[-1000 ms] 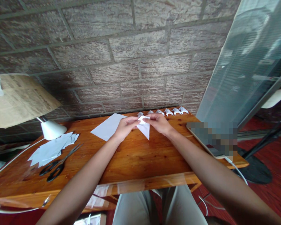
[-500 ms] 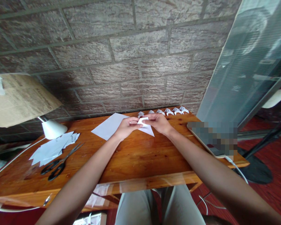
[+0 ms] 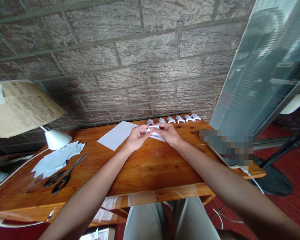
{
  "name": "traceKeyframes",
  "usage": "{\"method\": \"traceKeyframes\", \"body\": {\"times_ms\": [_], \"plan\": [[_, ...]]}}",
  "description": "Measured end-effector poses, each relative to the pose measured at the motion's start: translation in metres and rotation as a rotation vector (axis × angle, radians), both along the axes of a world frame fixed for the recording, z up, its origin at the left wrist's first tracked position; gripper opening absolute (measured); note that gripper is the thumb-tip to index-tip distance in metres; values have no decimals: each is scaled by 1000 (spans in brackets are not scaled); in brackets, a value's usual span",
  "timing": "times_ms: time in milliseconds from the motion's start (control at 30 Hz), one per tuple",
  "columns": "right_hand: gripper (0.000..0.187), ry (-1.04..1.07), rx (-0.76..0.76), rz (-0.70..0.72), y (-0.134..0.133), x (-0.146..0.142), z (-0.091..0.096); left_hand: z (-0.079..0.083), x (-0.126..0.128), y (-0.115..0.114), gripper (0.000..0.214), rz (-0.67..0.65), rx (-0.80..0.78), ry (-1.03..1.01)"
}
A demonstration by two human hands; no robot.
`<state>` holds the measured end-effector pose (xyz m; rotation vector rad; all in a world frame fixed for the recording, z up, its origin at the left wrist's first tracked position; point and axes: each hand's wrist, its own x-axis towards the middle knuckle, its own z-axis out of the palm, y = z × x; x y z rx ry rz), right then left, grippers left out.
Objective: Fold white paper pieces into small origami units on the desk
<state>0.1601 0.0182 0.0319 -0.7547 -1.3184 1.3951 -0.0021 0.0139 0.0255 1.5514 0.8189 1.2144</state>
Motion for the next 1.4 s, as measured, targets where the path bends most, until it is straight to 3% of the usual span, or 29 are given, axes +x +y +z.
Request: {"method": "traceKeyframes", "body": {"times_ms": [400, 700, 1000, 1167, 1400], "plan": [[46, 70, -18, 72, 15, -1, -8, 6, -1, 0, 45, 97, 1, -31], [43, -30, 141, -95, 6, 2, 1, 7, 2, -5, 36, 103, -43, 32], [48, -96, 221, -191, 11, 6, -2, 6, 6, -7, 37, 75, -113, -71], [52, -57, 147, -208, 13, 6, -2, 7, 7, -8, 45, 44, -109, -34], [52, -50, 116, -145, 9, 6, 5, 1, 1, 0, 41, 139, -96, -102]]}}
